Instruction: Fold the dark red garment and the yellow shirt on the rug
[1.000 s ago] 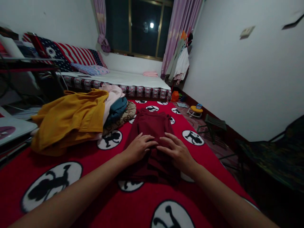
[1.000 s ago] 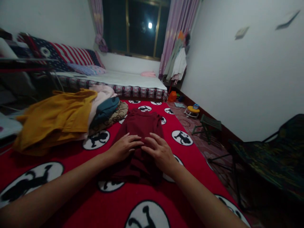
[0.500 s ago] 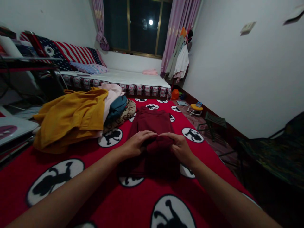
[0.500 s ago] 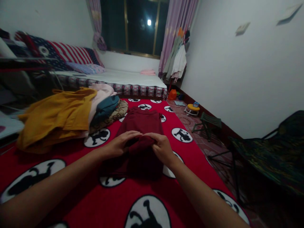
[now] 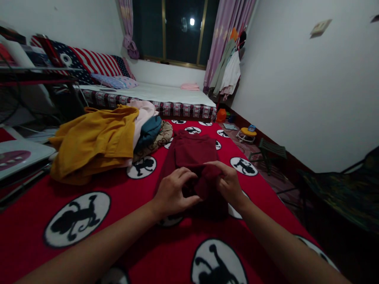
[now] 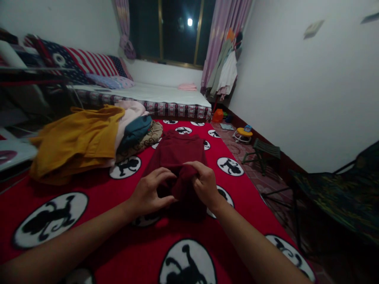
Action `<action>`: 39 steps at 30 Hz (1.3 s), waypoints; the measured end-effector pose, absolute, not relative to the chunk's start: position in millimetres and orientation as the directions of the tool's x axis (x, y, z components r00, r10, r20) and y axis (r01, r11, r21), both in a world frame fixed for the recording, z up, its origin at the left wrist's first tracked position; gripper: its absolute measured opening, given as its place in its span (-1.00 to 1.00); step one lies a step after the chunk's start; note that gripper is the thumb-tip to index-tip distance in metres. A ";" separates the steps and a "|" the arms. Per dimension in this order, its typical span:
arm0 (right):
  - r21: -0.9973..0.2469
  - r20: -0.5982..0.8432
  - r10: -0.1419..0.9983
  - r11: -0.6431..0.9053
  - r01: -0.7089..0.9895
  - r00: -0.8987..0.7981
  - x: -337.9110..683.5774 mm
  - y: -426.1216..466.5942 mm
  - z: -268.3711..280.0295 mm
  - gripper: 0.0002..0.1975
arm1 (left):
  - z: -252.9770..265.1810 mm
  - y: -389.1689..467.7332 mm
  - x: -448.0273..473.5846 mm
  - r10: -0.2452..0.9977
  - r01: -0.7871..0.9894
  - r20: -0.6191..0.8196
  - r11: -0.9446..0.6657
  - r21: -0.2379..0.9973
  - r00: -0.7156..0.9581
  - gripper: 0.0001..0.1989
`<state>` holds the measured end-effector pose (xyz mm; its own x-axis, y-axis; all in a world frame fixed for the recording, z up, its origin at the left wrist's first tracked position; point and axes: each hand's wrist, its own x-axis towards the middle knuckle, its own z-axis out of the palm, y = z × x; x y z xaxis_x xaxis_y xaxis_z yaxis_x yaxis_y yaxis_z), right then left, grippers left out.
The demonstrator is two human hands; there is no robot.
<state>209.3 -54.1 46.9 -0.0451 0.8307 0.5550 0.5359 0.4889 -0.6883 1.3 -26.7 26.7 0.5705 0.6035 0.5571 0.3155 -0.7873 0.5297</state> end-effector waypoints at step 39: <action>-0.991 0.057 0.968 0.086 -0.107 0.245 216.5 -54.7 16.5 -0.50 | 22.6 -4.5 -1.7 0.798 0.160 0.324 -0.457 0.875 0.508 -0.78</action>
<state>216.5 -54.7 16.5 0.2446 0.9679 0.0573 -0.1070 0.0857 -0.9906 -1.7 -4.5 22.6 0.5082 0.7980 0.3240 0.1604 -0.4573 0.8747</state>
